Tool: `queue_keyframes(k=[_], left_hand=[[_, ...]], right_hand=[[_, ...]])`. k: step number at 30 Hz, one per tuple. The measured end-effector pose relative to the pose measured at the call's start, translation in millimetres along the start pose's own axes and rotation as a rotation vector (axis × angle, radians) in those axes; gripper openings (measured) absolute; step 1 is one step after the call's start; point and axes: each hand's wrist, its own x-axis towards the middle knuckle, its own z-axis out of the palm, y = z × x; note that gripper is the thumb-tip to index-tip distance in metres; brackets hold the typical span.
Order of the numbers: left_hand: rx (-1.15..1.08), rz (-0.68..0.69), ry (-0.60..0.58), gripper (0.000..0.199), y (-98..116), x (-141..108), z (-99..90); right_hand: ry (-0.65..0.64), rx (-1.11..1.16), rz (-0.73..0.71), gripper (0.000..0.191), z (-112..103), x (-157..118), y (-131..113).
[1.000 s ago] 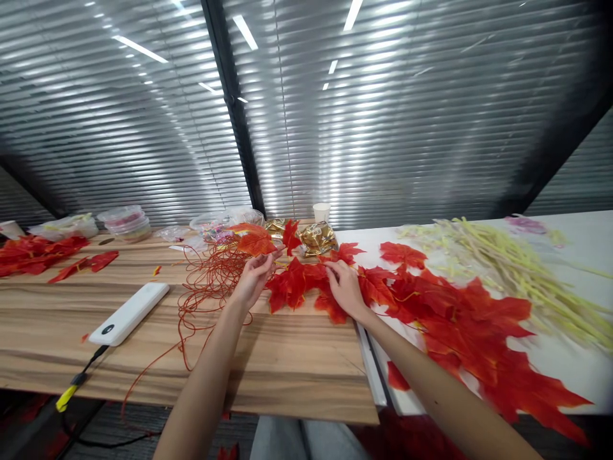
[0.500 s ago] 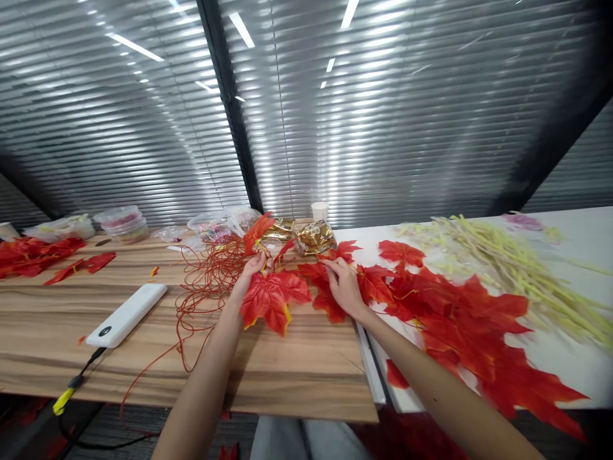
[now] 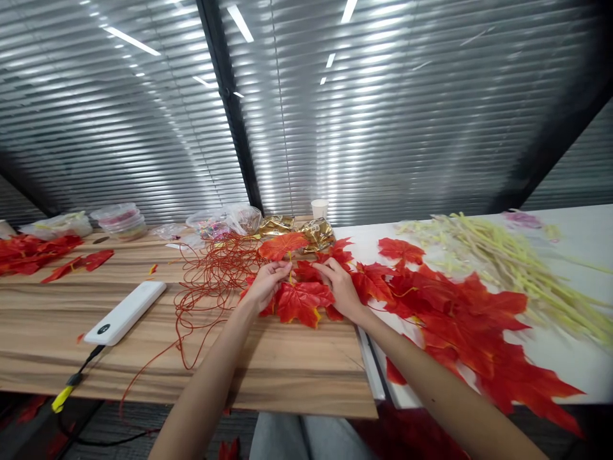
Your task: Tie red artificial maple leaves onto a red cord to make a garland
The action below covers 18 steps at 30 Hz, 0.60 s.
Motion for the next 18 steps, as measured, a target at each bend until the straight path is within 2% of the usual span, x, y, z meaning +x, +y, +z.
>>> queue_keyframes(k=[8, 18], left_hand=[[0.022, -0.043, 0.025, 0.031, -8.3, 0.2, 3.2], [-0.074, -0.101, 0.006, 0.032, -12.9, 0.9, 6.5]], right_hand=[[-0.101, -0.067, -0.068, 0.038, -0.6, -2.6, -5.4], [-0.164, -0.232, -0.121, 0.036, 2.3, -2.5, -10.3]])
